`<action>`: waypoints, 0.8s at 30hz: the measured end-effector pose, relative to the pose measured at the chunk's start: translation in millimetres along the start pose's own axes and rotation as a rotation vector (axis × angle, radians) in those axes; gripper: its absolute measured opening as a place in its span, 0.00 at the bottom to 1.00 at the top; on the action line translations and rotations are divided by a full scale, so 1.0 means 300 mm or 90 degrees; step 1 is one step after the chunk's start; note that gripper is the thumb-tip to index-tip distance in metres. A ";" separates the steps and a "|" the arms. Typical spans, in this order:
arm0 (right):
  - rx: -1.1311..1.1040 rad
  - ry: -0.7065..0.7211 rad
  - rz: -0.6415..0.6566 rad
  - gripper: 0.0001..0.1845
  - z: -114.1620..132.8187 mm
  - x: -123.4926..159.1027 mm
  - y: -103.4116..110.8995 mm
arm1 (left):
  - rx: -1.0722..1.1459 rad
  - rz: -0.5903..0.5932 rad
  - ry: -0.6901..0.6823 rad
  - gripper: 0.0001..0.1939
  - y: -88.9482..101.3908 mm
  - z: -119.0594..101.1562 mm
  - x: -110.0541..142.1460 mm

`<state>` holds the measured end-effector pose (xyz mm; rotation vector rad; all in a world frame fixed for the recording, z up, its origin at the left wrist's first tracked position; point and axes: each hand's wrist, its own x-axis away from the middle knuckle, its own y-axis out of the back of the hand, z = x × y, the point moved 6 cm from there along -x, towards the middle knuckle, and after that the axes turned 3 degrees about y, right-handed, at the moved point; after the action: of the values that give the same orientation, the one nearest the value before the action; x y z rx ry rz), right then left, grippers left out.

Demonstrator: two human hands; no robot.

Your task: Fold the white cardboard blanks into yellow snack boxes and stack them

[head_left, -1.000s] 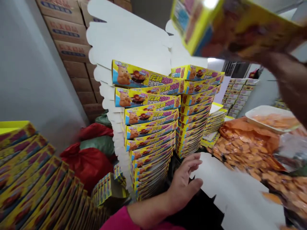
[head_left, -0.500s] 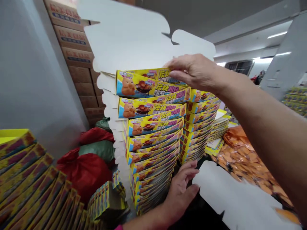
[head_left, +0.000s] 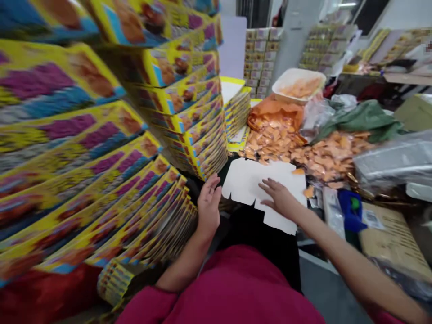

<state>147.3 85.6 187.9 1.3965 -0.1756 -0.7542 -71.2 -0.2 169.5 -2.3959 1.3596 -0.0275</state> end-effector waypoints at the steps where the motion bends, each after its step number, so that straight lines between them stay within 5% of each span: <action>1: 0.039 -0.072 0.066 0.34 -0.063 0.102 -0.144 | -0.003 -0.008 0.010 0.20 -0.007 0.026 -0.002; 4: 0.094 -0.219 0.182 0.42 -0.181 0.320 -0.439 | -0.016 -0.023 0.065 0.19 -0.023 0.107 0.007; 8: 0.094 -0.230 0.189 0.51 -0.189 0.360 -0.563 | -0.050 -0.023 0.173 0.18 -0.022 0.222 0.055; 10: 0.085 -0.212 0.170 0.49 -0.162 0.310 -0.564 | -0.081 0.004 0.223 0.17 -0.022 0.263 0.091; 16: -0.023 -0.218 0.169 0.13 -0.145 0.130 -0.506 | -0.163 0.119 0.335 0.14 -0.035 0.323 0.185; 21: -0.081 -0.247 0.145 0.12 -0.227 0.082 -0.425 | -0.187 0.161 0.379 0.13 -0.035 0.366 0.211; 24: -0.253 -0.293 0.072 0.20 -0.264 0.079 -0.374 | -0.195 0.220 0.403 0.14 -0.063 0.383 0.220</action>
<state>165.5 138.7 60.3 0.8172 -0.4342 -0.9489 2.6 -9.7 58.5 -2.4564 2.1872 -0.5636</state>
